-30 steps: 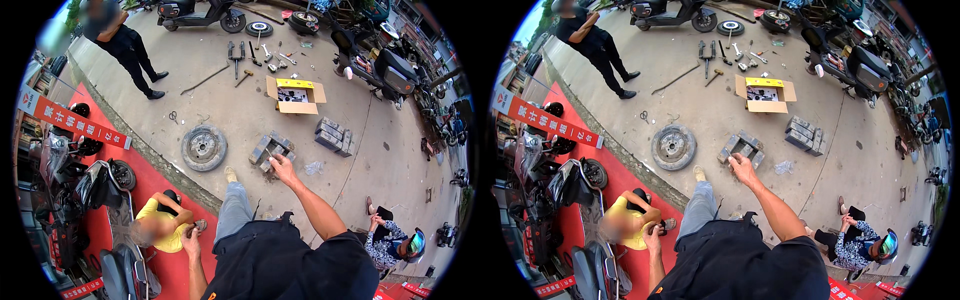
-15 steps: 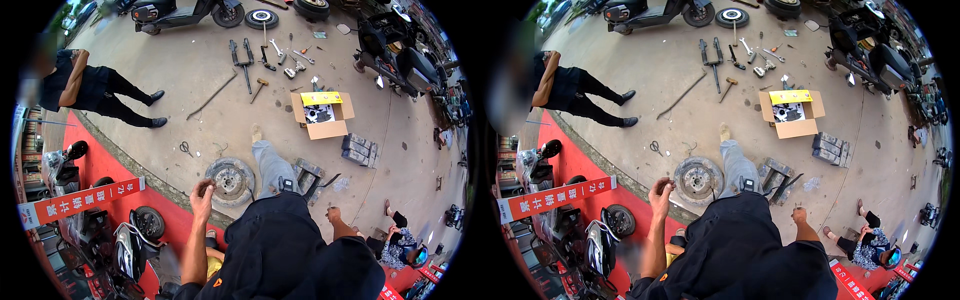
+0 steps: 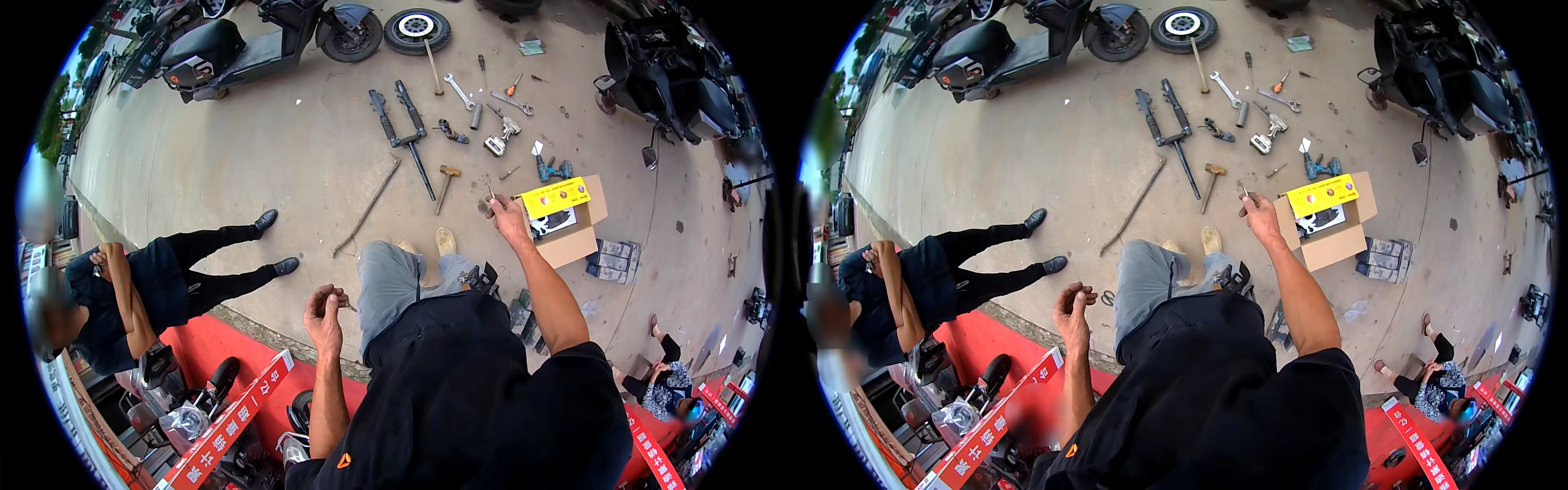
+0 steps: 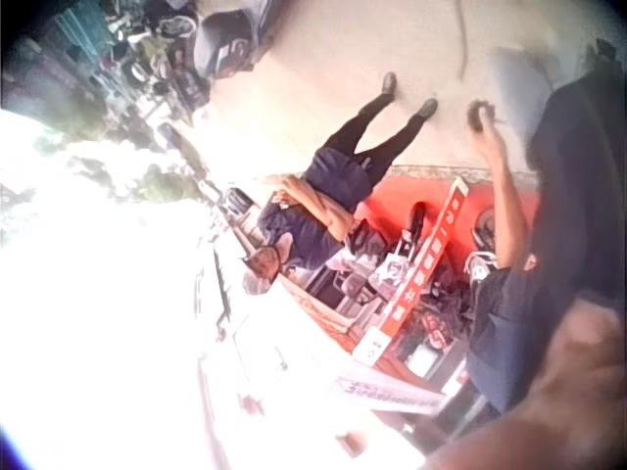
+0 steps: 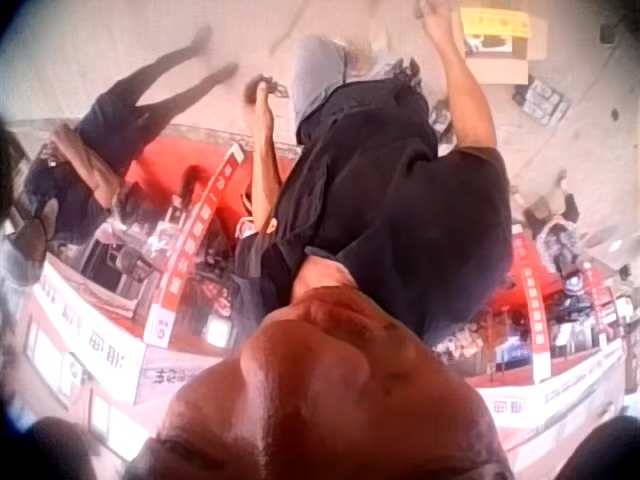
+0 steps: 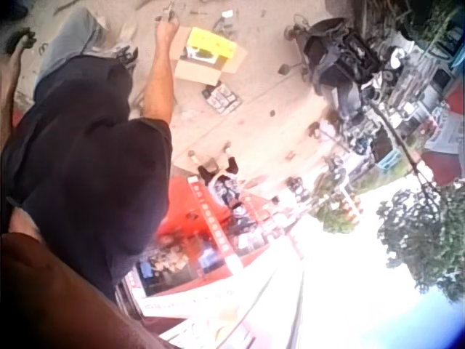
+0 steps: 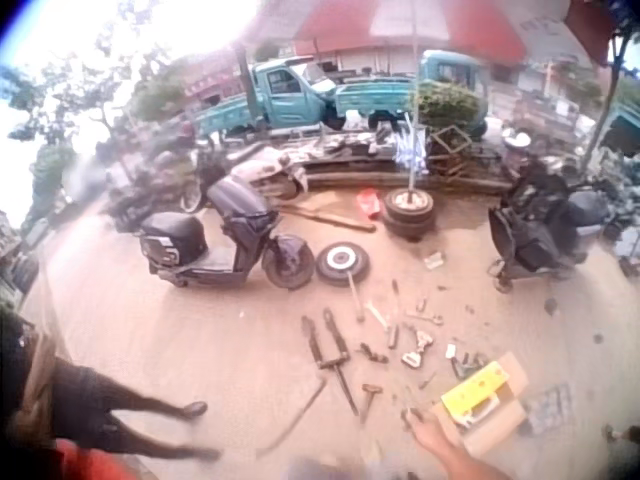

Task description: The person sits on the ground in a workshop and works on a vehicle steering or suspension assembly. They use a hammer to separate components, retrieve a hex key from a tool bag, and use it to tighten bolts on the assembly. The person also uses a screwdriver to adjust parts of the mechanism.

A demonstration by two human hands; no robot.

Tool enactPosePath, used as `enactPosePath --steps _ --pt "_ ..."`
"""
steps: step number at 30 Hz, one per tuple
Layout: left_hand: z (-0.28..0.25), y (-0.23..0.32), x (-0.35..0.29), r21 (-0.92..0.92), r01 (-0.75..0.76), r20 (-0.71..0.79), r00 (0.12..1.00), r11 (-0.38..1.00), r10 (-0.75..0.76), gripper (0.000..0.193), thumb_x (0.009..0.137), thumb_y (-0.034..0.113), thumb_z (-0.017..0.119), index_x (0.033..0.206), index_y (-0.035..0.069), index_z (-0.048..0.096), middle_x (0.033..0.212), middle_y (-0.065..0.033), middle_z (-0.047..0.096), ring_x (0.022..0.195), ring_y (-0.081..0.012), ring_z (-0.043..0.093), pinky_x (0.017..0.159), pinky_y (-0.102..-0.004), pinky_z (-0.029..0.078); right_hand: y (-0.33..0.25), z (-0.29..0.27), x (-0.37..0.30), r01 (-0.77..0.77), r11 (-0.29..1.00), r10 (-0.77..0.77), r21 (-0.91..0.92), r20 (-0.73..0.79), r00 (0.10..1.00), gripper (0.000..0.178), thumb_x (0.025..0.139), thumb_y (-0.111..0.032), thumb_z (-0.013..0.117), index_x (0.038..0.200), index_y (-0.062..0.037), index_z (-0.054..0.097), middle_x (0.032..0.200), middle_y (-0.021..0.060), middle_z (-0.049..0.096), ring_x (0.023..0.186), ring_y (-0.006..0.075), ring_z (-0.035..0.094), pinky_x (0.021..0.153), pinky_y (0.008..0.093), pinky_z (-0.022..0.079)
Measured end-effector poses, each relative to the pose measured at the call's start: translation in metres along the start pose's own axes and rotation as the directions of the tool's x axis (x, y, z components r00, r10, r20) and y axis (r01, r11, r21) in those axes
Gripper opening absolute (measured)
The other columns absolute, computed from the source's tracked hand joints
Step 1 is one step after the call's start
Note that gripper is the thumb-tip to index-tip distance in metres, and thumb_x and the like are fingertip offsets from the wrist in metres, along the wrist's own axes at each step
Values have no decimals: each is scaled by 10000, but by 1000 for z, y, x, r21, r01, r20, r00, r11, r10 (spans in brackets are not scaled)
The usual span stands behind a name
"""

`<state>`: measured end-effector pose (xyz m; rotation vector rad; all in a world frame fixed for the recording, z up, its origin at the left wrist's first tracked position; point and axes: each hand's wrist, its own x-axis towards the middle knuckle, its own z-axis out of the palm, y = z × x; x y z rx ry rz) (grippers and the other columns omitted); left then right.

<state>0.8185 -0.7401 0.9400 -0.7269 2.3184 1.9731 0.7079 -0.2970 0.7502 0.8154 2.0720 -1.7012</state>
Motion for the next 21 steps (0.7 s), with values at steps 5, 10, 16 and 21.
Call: enactPosePath --steps 5,10,16,21 --pt "23 36 199 35 -9 178 984 999 3 253 1057 109 672 1236 -70 668 1086 -172 755 937 -231 749 847 -346 606 -20 43 80 10 1000 -12 -11 -182 983 422 1032 -335 603 1231 12 735 757 77 722 659 153 604 705 328 499" --pt "80 74 438 153 -30 508 859 988 -53 248 1061 92 660 1255 -62 666 1104 -162 754 975 -221 741 897 -349 602 97 95 79 -325 867 488 377 -517 703 439 1002 -318 621 1187 66 728 742 117 718 546 192 595 567 365 491" --pt "144 160 670 265 -178 778 619 948 -102 225 1059 108 661 1223 -45 687 1071 -132 756 931 -203 735 861 -340 595 77 331 -35 -578 528 849 622 -395 351 306 996 -288 628 1103 -12 703 708 86 672 444 134 451 404 338 355" --pt "179 219 774 262 -270 861 500 926 -98 227 1061 90 640 1235 -50 678 1089 -124 752 965 -188 724 885 -332 589 -29 462 24 -372 425 890 825 -308 336 322 1000 -290 626 1141 -8 692 733 96 697 450 124 454 395 323 339"
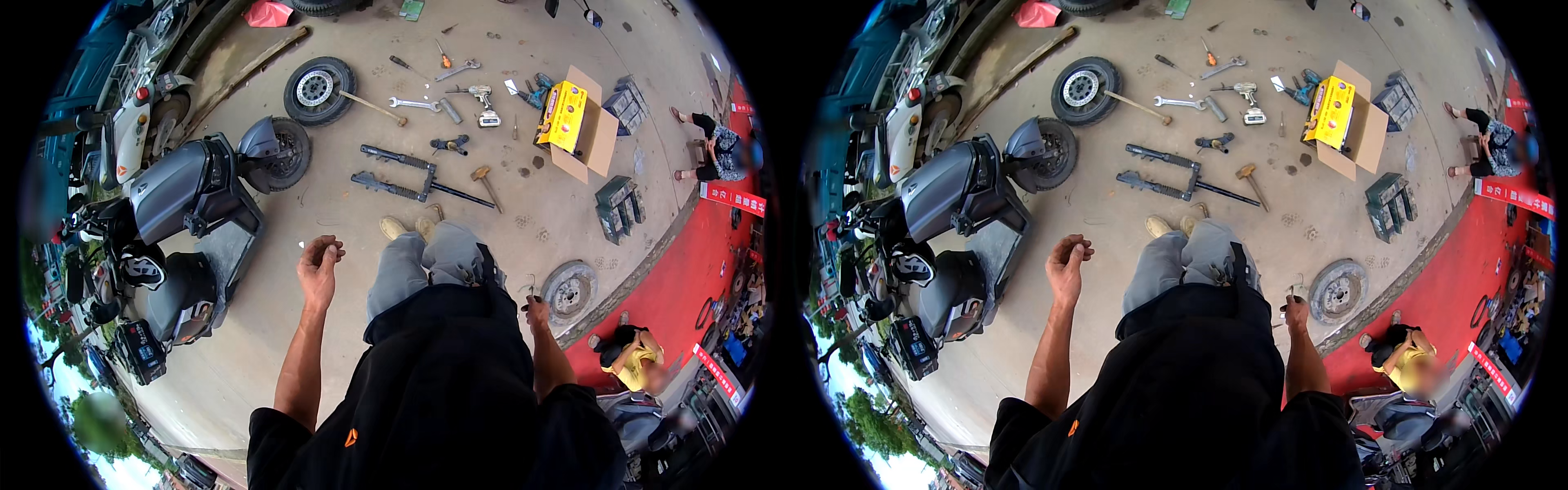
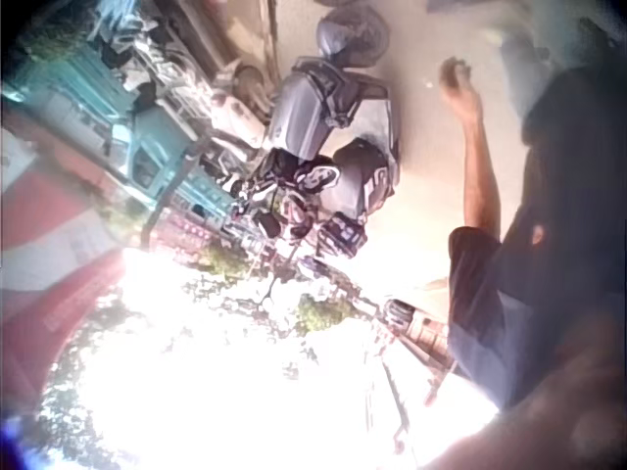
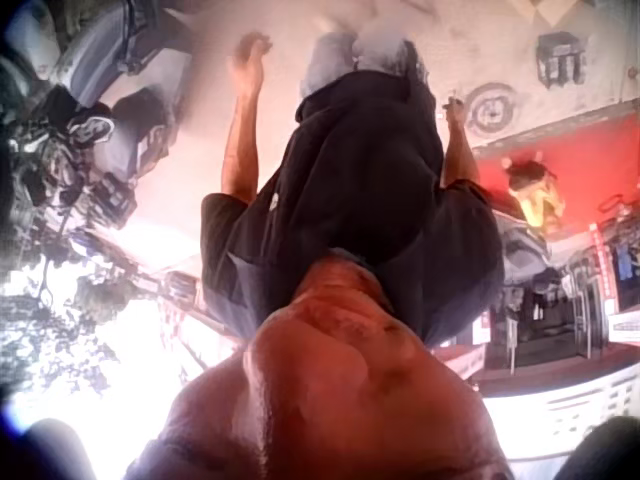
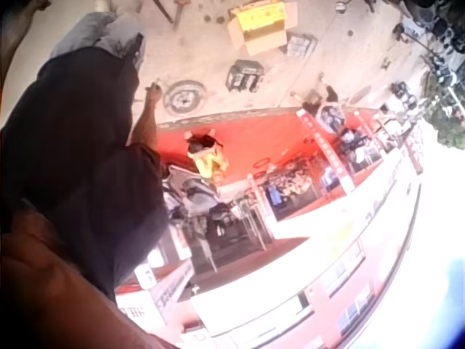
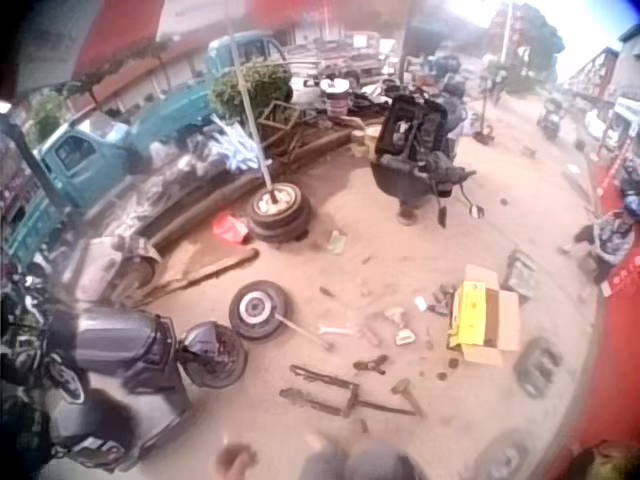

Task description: The person sits on the ground in a workshop and works on a vehicle steering or suspension assembly. They use a hammer to separate components, retrieve a hex key from a tool bag, and use it to tighten bolts on the assembly. The person also uses a screwdriver to adjust parts of the mechanism.

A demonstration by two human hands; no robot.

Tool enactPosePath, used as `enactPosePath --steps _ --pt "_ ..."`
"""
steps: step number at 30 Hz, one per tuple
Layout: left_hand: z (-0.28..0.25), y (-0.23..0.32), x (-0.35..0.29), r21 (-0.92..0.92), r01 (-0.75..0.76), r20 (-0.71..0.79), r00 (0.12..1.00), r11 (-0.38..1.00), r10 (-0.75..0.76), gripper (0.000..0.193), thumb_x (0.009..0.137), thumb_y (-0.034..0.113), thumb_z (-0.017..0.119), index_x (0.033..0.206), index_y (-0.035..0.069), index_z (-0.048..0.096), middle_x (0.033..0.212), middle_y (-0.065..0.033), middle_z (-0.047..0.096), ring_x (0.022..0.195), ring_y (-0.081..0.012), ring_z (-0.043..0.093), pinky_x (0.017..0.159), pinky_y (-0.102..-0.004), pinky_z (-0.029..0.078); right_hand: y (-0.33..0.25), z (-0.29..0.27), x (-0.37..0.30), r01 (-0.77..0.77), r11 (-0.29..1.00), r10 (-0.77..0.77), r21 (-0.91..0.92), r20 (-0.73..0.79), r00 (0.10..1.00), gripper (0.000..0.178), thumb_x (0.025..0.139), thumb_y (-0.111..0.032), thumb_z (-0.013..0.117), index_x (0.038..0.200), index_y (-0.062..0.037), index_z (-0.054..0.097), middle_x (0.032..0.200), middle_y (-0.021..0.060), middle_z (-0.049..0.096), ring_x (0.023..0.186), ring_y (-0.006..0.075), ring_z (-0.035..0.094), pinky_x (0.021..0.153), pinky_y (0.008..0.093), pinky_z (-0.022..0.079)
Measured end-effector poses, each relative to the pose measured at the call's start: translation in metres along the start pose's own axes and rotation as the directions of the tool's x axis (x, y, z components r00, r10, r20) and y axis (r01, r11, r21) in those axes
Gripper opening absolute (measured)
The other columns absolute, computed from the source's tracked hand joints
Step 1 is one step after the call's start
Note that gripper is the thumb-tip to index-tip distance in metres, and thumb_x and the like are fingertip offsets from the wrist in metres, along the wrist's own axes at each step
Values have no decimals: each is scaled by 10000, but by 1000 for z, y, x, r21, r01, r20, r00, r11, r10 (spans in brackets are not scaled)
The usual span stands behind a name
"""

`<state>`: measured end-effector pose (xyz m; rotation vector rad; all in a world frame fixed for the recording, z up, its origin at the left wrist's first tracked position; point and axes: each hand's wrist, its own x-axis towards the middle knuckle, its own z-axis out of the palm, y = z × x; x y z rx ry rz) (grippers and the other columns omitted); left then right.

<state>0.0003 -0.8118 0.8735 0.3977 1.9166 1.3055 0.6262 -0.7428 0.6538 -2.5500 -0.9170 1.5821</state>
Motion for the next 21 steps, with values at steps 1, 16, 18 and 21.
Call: enactPosePath --steps 1,16,18,21 --pt "-11 3 11 17 -9 23 1000 1000 8 225 1061 91 641 1231 -51 679 1090 -124 752 964 -190 725 885 -332 589 -8 28 -3 27 1000 -27 5 26 999 350 1007 -302 629 1179 -3 686 729 93 692 454 117 438 394 315 327" --pt "-126 -9 243 253 7 362 927 967 -101 228 1059 107 672 1210 -64 677 1101 -117 743 953 -176 718 880 -309 582 -216 347 -44 232 959 -222 164 -77 972 470 1024 -329 628 1243 82 693 790 148 755 757 208 725 754 346 545" --pt "-108 -27 295 367 -6 457 872 930 -175 227 1055 100 666 1220 -54 684 1097 -107 755 950 -162 716 876 -293 571 -213 387 -51 186 969 -173 160 -90 981 467 1026 -323 626 1247 83 690 817 154 759 752 204 721 750 348 543" --pt "-78 -78 369 492 -181 623 757 852 -198 224 1040 94 668 1221 -35 696 1077 -113 768 937 -143 714 859 -291 564 -205 448 -36 65 969 -60 240 -27 998 389 1038 -272 625 1223 63 696 824 123 745 726 168 684 713 326 530"
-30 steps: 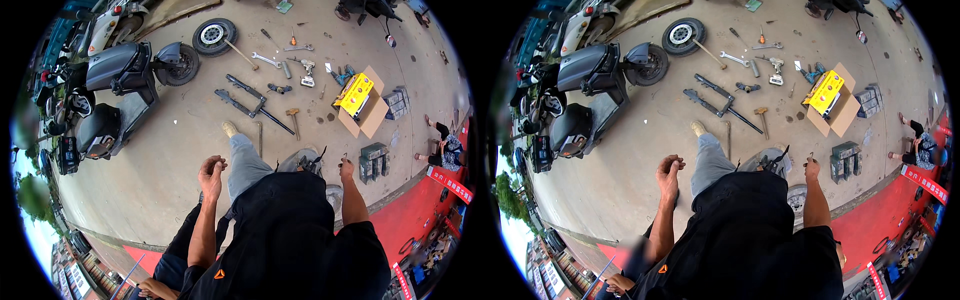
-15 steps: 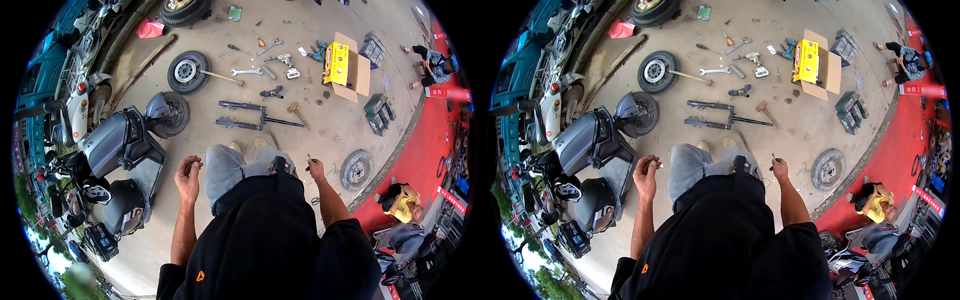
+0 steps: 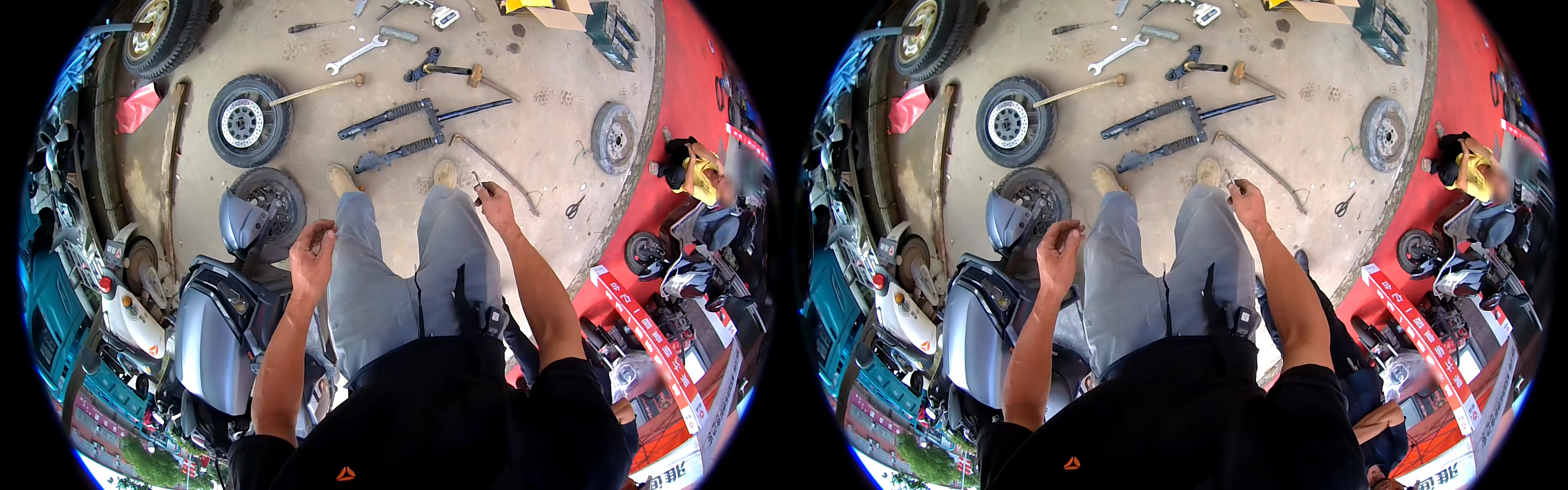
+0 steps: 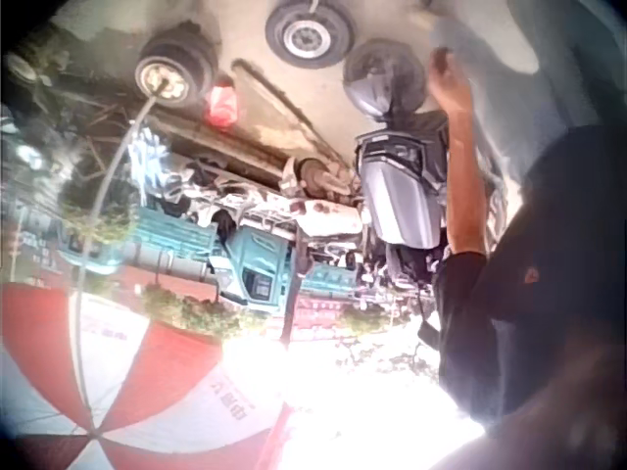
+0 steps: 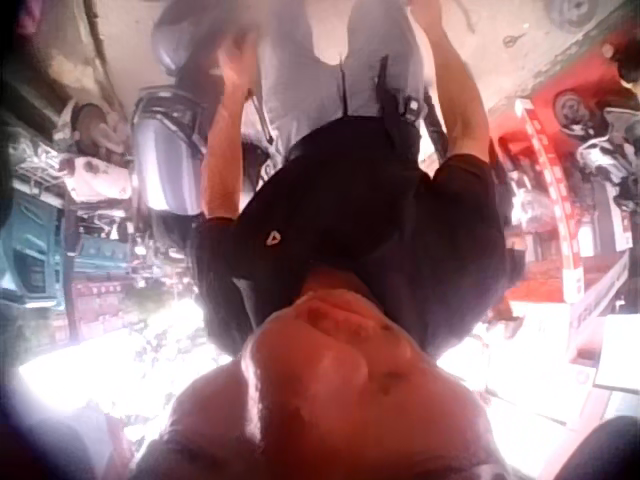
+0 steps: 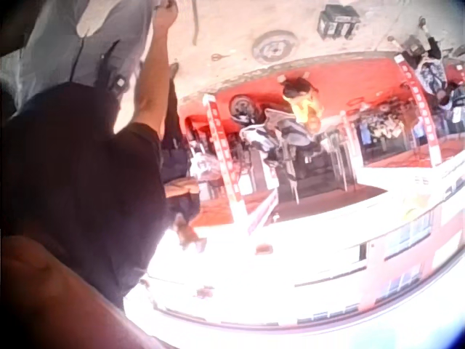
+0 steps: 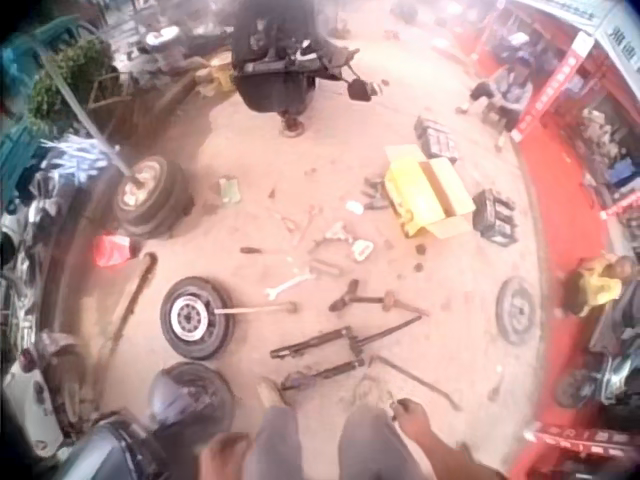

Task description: The person sits on the ground in a workshop and works on a vehicle steering or suspension assembly. They use a hammer to separate components, retrieve a hex key from a tool bag, and use it to tighten bolts on the assembly. The person also uses a screwdriver to adjust parts of the mechanism.

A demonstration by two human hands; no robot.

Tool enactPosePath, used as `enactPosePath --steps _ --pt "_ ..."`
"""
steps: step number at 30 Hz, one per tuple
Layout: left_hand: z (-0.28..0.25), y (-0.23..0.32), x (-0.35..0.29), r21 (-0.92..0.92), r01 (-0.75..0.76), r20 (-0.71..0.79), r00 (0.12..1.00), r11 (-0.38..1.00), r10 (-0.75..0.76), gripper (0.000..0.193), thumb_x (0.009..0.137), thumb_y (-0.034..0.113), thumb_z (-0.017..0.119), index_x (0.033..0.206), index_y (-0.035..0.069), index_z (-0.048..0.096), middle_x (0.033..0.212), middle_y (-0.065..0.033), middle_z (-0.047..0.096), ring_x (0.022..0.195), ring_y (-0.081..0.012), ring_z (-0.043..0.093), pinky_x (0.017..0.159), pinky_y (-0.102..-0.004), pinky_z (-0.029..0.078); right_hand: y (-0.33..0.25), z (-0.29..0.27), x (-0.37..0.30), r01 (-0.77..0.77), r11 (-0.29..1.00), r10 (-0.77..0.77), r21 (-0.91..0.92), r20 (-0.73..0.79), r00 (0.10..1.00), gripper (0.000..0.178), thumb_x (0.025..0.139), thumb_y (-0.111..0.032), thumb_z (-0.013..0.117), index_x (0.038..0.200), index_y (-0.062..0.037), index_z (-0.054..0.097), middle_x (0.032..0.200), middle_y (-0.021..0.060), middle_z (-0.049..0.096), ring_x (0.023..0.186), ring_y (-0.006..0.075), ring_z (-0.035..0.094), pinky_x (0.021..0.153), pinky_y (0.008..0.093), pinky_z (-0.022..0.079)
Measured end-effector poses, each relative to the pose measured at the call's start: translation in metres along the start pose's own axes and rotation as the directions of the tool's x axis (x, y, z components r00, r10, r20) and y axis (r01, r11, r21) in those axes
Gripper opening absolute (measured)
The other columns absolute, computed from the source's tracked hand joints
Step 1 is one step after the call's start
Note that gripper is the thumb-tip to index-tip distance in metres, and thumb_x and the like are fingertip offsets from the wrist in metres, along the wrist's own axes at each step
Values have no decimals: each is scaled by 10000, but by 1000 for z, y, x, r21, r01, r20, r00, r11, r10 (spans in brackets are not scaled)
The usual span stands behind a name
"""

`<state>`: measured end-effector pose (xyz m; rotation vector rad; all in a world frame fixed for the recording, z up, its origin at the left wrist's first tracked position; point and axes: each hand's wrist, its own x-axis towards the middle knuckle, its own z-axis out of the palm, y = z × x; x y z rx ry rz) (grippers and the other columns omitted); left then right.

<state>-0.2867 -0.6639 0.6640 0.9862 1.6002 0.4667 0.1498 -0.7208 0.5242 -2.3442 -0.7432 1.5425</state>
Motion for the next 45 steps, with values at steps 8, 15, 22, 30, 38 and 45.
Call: enactPosePath --steps 8,15,22,30,38,45 --pt "89 -179 252 381 -343 339 916 859 215 198 974 63 680 1158 0 719 1025 -145 745 830 -249 720 778 -353 572 82 130 165 22 1000 -23 -16 -61 998 350 1054 -299 609 1135 24 717 806 116 726 741 177 686 763 338 532" --pt "232 -308 440 468 -723 561 687 508 462 211 916 65 694 1123 41 726 1088 -137 720 1013 -343 707 891 -451 576 113 153 343 128 990 -130 -56 -50 990 397 1066 -311 598 1216 42 701 901 131 739 786 204 704 795 358 542" --pt "369 -373 552 439 -849 554 513 293 656 501 889 187 781 1328 19 607 1313 -185 636 1193 -384 621 1027 -472 519 131 159 451 287 950 -289 -124 9 957 397 1069 -298 591 1244 46 686 968 132 733 837 193 706 818 358 551" --pt "427 -380 571 506 -815 490 541 282 684 578 940 427 769 1316 9 637 1197 -171 668 1136 -370 627 992 -463 514 164 180 476 360 933 -359 3 -68 931 360 1078 -278 569 1223 20 711 941 109 722 801 176 683 793 351 547" --pt "431 -383 571 573 -770 458 586 281 668 582 957 514 727 1257 18 682 1127 -160 682 1085 -357 639 970 -464 514 159 189 487 424 901 -433 -88 -162 887 377 1070 -283 591 1230 31 725 836 104 733 751 189 691 763 363 551" --pt "435 -384 574 602 -763 467 576 236 671 576 970 532 698 1237 21 690 1113 -162 689 1085 -358 640 961 -465 518 162 215 481 271 946 -260 179 -79 962 323 1085 -259 585 1210 -8 745 777 54 703 674 142 600 684 338 503"
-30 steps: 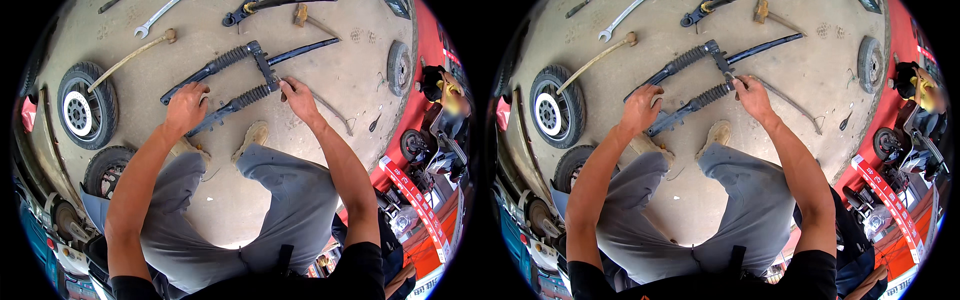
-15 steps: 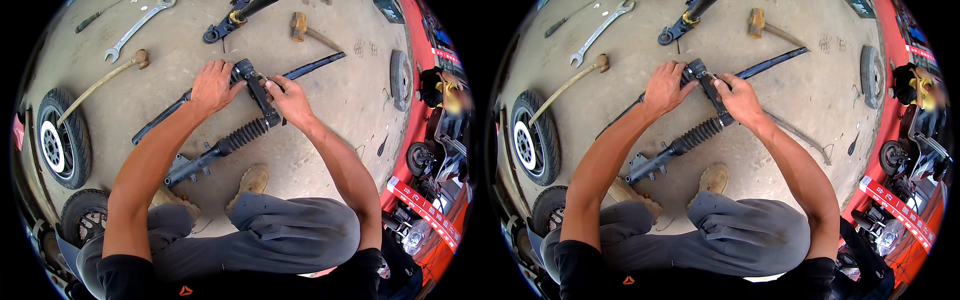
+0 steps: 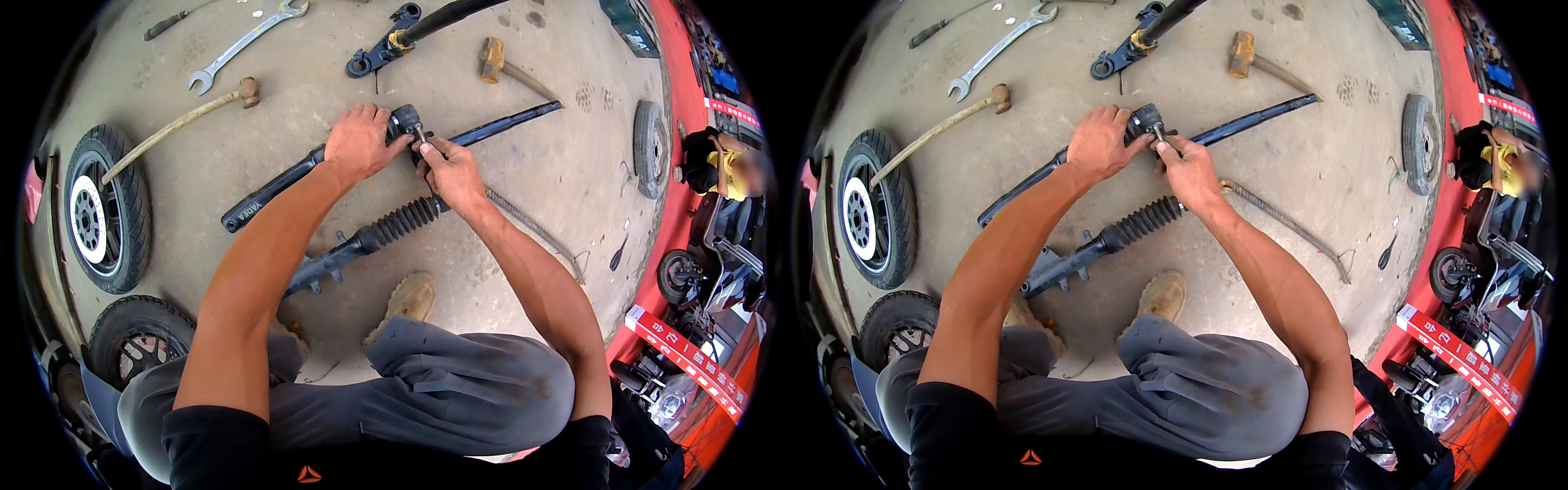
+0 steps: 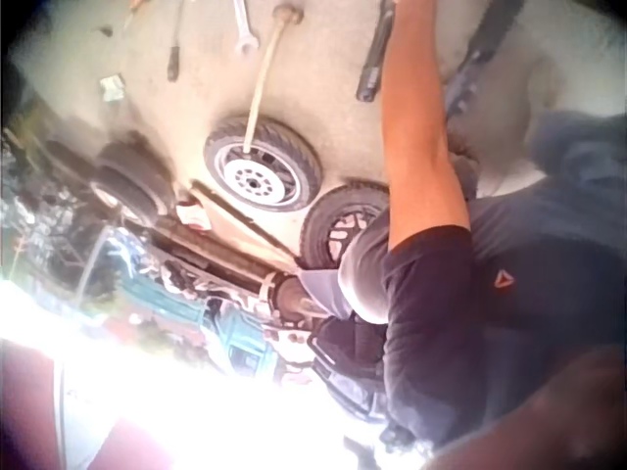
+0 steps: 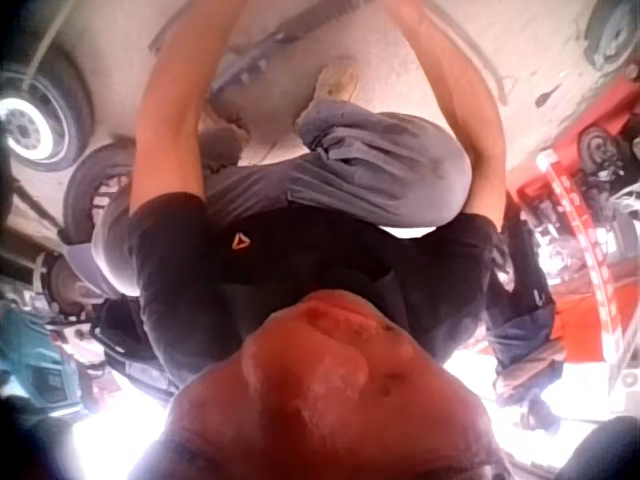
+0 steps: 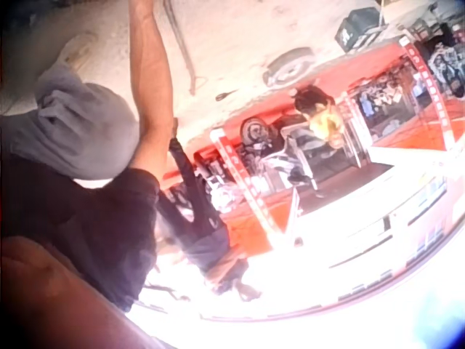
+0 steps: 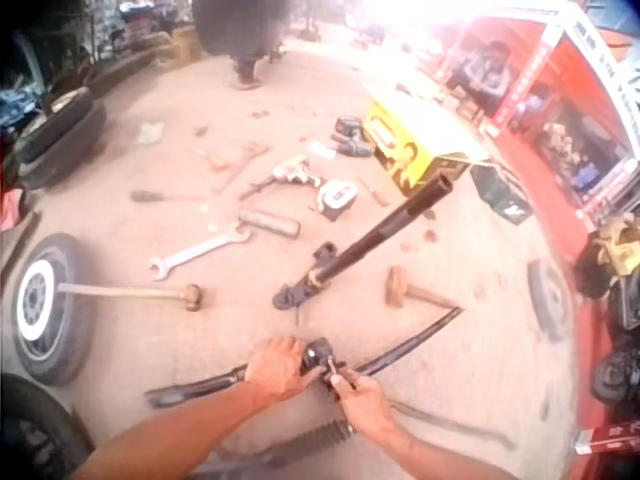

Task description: The person sits on the ground in a workshop and works on a vehicle steering or suspension assembly. They use a hammer to separate components, retrieve a hex key from a tool bag, and use it to tighten bolts on the assembly. The person also uses a screwdriver to adjust parts of the mechanism.

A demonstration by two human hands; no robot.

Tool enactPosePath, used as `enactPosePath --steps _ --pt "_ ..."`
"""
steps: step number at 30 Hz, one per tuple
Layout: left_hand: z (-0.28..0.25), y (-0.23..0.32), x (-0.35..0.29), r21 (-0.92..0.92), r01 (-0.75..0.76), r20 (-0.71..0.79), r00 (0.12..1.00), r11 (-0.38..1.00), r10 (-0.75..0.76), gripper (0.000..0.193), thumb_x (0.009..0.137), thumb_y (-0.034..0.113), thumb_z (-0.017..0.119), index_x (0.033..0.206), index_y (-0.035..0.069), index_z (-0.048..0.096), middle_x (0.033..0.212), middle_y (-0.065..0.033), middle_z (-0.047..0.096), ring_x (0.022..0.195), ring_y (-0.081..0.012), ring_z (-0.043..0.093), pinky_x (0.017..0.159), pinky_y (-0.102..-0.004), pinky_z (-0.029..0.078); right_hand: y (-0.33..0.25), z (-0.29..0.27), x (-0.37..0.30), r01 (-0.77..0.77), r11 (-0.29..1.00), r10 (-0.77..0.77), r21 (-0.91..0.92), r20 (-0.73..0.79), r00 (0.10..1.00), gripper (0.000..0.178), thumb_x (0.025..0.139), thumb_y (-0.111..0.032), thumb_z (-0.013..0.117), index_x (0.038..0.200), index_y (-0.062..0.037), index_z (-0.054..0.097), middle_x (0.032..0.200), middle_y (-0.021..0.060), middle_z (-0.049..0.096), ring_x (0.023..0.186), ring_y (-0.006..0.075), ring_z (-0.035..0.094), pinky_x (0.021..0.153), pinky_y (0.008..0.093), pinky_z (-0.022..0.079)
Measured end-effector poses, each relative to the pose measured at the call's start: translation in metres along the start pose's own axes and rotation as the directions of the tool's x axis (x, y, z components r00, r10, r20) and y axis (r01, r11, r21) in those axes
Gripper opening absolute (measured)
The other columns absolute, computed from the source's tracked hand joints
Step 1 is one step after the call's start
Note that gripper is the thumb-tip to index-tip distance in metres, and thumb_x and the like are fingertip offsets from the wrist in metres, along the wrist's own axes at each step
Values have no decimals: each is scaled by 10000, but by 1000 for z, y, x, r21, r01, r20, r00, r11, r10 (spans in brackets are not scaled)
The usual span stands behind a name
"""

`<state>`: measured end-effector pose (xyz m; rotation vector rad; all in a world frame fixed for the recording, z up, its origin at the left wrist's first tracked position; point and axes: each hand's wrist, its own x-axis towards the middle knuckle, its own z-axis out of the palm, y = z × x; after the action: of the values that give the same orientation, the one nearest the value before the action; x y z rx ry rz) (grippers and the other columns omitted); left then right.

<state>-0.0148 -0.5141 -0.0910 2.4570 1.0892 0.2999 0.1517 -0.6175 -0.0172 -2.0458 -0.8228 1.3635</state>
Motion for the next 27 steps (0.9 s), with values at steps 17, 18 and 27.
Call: enactPosePath --steps 17,18,27 --pt "6 -10 2 -25 -17 -40 999 1000 16 538 982 514 692 1199 24 742 1125 -143 666 1115 -314 614 983 -440 478 -22 0 20 -43 993 35 -111 -70 997 317 1082 -235 571 1132 12 764 724 44 651 637 129 552 644 319 461" --pt "6 -10 2 -16 -20 -38 999 1000 19 540 985 517 689 1197 23 743 1126 -142 667 1111 -312 616 984 -437 478 -19 -3 24 -45 992 37 -121 -67 997 319 1081 -235 572 1130 14 764 725 48 653 646 134 561 655 324 465" --pt "6 -15 5 -5 -7 14 1000 1000 7 541 1010 522 657 1192 21 748 1137 -148 675 1118 -309 622 981 -426 478 -23 7 23 5 974 -26 -228 -90 996 325 1078 -253 577 1155 0 766 735 84 684 687 165 634 680 343 503"
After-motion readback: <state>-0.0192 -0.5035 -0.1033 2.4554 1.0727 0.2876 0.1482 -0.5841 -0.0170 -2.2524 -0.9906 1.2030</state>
